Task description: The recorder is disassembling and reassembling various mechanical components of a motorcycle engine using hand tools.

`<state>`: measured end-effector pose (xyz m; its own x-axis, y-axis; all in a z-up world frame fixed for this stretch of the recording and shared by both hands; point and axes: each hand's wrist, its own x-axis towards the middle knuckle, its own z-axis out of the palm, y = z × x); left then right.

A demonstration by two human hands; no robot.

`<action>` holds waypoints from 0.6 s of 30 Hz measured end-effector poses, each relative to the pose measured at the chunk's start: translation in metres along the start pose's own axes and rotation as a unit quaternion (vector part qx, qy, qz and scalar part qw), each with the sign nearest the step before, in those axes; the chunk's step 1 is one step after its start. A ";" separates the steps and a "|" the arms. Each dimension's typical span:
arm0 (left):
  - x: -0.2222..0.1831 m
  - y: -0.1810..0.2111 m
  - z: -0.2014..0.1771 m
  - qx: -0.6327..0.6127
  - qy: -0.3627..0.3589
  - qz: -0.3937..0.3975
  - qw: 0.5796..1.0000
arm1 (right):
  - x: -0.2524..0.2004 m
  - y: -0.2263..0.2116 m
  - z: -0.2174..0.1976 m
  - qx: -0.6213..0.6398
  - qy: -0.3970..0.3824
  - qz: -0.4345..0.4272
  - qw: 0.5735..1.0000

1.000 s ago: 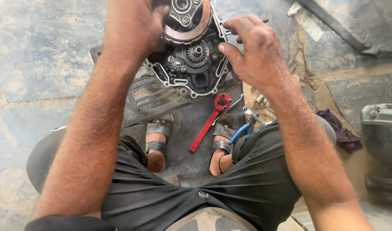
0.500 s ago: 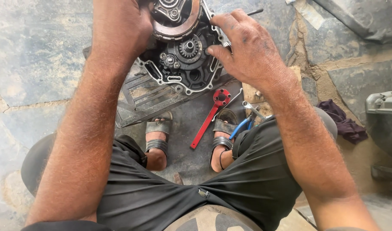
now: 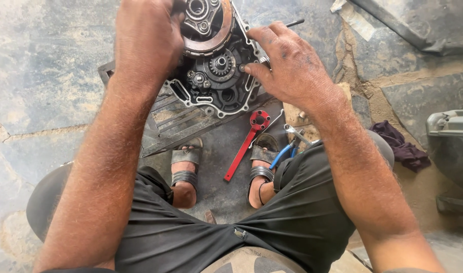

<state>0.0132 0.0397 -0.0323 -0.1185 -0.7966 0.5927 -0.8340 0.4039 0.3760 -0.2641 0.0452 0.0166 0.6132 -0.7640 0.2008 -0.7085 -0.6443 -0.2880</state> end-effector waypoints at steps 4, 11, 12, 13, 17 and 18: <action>0.003 0.010 -0.009 0.011 0.002 0.002 1.000 | -0.002 0.002 -0.001 -0.011 0.017 -0.020 1.000; 0.003 0.017 -0.008 0.081 0.029 0.044 0.995 | -0.002 0.002 -0.004 -0.010 -0.004 0.018 1.000; 0.005 0.022 -0.008 0.093 0.017 0.040 0.995 | -0.002 0.002 -0.005 -0.009 -0.005 0.025 1.000; 0.005 0.024 -0.005 0.092 0.017 0.040 0.995 | -0.002 0.001 -0.005 -0.009 -0.006 0.026 1.000; 0.004 0.030 0.004 0.106 -0.010 0.037 0.994 | -0.001 0.000 -0.005 -0.005 0.000 0.020 1.000; 0.004 0.031 0.006 0.107 0.003 0.053 0.993 | 0.000 0.001 -0.005 -0.003 0.001 0.021 1.000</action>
